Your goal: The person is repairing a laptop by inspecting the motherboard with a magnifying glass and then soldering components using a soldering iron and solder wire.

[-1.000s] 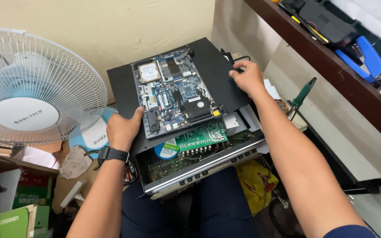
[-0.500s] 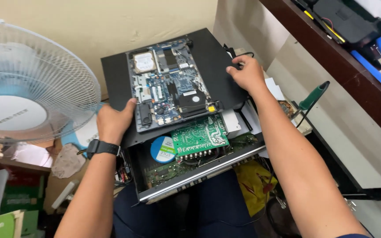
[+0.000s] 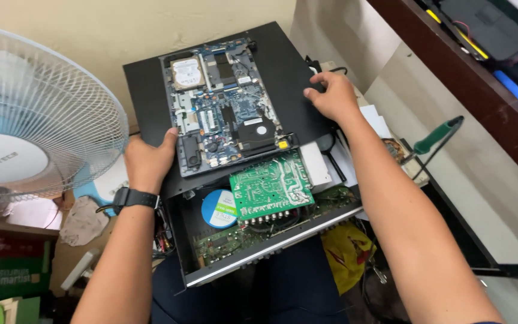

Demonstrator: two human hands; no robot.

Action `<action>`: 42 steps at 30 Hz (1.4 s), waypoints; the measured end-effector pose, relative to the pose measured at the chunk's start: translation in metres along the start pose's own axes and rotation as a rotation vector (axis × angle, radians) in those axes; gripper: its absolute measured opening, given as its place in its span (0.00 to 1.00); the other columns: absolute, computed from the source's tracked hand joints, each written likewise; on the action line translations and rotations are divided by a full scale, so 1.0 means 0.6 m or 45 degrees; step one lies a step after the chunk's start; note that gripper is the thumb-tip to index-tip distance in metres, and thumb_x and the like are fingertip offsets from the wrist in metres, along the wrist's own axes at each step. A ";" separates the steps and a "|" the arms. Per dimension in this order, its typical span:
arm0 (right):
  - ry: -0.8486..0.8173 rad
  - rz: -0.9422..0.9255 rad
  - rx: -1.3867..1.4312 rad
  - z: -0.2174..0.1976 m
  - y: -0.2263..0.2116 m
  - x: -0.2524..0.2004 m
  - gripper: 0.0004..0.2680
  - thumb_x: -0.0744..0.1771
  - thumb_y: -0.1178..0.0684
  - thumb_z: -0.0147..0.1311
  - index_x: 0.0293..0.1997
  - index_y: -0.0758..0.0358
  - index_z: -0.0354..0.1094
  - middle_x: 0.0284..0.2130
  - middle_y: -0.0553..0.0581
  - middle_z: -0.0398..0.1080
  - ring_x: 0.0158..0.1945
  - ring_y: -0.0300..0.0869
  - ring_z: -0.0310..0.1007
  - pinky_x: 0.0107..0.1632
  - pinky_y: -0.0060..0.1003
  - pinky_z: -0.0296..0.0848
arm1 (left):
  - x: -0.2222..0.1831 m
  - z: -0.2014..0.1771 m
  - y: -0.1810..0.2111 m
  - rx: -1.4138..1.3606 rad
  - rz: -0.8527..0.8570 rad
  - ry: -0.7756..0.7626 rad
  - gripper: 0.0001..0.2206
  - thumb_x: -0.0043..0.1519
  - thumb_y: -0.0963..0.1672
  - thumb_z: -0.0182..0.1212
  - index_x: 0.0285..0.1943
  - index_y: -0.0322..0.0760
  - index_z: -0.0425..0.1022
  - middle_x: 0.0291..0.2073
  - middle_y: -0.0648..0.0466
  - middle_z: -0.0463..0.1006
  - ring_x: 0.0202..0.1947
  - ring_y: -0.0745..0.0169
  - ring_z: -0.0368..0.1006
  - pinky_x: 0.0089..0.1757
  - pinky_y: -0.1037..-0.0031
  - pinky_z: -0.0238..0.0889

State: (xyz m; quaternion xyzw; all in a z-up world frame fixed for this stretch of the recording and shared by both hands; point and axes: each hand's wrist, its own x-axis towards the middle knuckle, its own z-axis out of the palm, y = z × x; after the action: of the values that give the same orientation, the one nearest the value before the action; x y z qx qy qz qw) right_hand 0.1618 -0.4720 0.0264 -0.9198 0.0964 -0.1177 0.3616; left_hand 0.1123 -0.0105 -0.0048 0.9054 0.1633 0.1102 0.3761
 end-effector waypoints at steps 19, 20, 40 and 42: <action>0.020 -0.071 -0.239 -0.069 -0.051 -0.059 0.16 0.71 0.48 0.67 0.68 0.53 0.81 0.58 0.69 0.82 0.66 0.64 0.81 0.66 0.60 0.79 | 0.030 0.020 -0.018 -0.081 0.104 0.060 0.35 0.67 0.59 0.79 0.57 0.20 0.78 0.50 0.24 0.84 0.60 0.18 0.81 0.57 0.38 0.76; 0.022 -0.089 -0.239 -0.087 -0.062 -0.087 0.13 0.71 0.50 0.65 0.63 0.56 0.83 0.54 0.71 0.84 0.63 0.67 0.82 0.65 0.62 0.79 | 0.028 0.021 -0.018 -0.076 0.107 0.066 0.35 0.67 0.59 0.79 0.57 0.19 0.79 0.50 0.23 0.84 0.60 0.18 0.81 0.57 0.37 0.76; -0.795 0.059 -0.828 -0.012 0.070 -0.241 0.11 0.66 0.77 0.48 0.38 0.68 0.73 0.46 0.67 0.69 0.35 0.58 0.74 0.37 0.52 0.76 | 0.029 0.005 -0.023 0.097 0.142 -0.011 0.35 0.73 0.62 0.71 0.65 0.24 0.81 0.58 0.31 0.86 0.58 0.20 0.80 0.52 0.40 0.71; -0.755 0.058 -0.838 -0.003 0.086 -0.233 0.11 0.67 0.73 0.49 0.28 0.63 0.67 0.29 0.61 0.70 0.31 0.56 0.74 0.32 0.52 0.72 | 0.033 0.005 -0.028 0.089 0.218 0.008 0.32 0.75 0.60 0.71 0.65 0.27 0.84 0.57 0.31 0.87 0.59 0.23 0.81 0.53 0.42 0.72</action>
State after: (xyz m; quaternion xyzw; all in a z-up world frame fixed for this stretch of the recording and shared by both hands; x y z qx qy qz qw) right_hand 0.0232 -0.4733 -0.0284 -0.9776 0.0412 0.1964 0.0639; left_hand 0.1282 0.0060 -0.0174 0.9282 0.0903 0.1390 0.3332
